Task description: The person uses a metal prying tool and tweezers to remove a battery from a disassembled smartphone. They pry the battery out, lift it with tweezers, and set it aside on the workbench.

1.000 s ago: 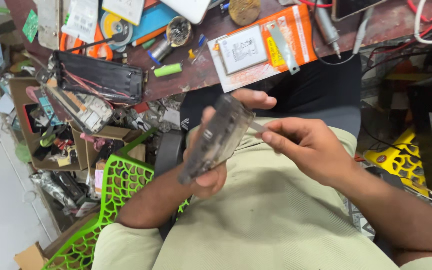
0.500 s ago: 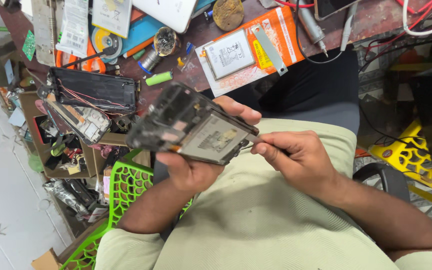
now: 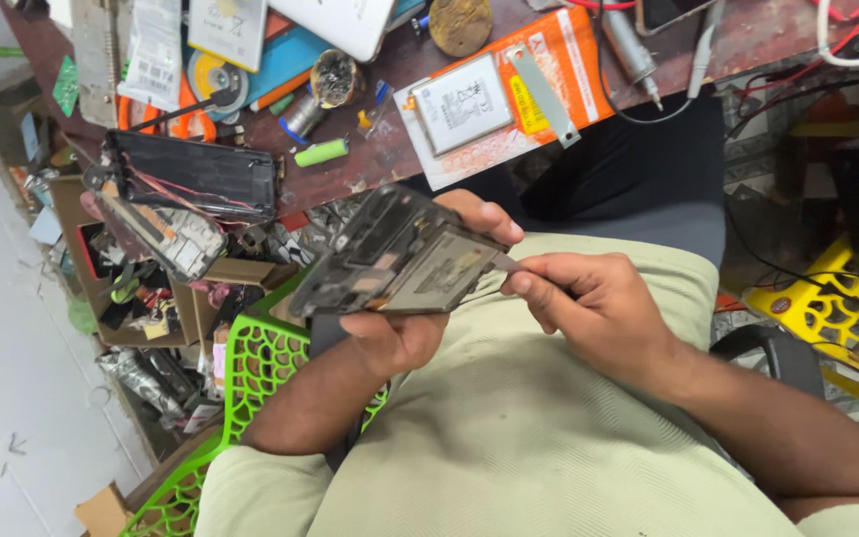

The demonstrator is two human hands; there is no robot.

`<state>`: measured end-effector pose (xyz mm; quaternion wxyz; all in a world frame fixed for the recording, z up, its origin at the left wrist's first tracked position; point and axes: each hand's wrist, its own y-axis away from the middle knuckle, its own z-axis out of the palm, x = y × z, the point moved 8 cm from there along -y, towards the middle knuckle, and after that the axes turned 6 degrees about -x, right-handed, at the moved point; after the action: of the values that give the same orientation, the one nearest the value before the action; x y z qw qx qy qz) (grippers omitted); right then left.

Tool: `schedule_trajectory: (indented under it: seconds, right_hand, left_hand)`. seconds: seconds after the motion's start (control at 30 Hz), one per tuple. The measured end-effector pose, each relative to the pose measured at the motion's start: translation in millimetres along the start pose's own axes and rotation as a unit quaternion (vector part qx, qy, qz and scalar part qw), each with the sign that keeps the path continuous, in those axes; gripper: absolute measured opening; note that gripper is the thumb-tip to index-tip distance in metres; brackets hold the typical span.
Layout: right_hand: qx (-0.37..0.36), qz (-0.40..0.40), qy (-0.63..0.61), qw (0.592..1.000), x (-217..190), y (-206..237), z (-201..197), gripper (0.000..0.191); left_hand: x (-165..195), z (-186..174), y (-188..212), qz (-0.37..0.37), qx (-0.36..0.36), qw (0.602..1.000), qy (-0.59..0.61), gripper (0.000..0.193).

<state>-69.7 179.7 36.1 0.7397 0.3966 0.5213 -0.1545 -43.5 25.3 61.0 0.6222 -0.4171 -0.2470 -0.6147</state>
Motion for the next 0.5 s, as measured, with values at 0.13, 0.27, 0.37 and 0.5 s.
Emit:
schedule_trajectory:
  seconds: [0.13, 0.27, 0.37, 0.5]
  right_hand:
    - [-0.06, 0.102, -0.014, 0.993, 10, -8, 1, 0.03]
    - [-0.043, 0.053, 0.243, 0.968, -11, -5, -6, 0.024]
    - [-0.009, -0.119, 0.386, 0.915, -48, 3, 8, 0.018]
    - [0.073, -0.304, 0.573, 0.758, -90, 24, 29, 0.023]
  left_hand:
    - [24, 5, -15, 0.097, -0.052, 0.983, -0.145, 0.092]
    - [45, 27, -25, 0.232, -0.143, 0.888, -0.37, 0.078]
    - [40, -1, -29, 0.183, 0.081, 0.97, -0.136, 0.075]
    - [11, -10, -16, 0.027, 0.114, 0.984, 0.138, 0.08]
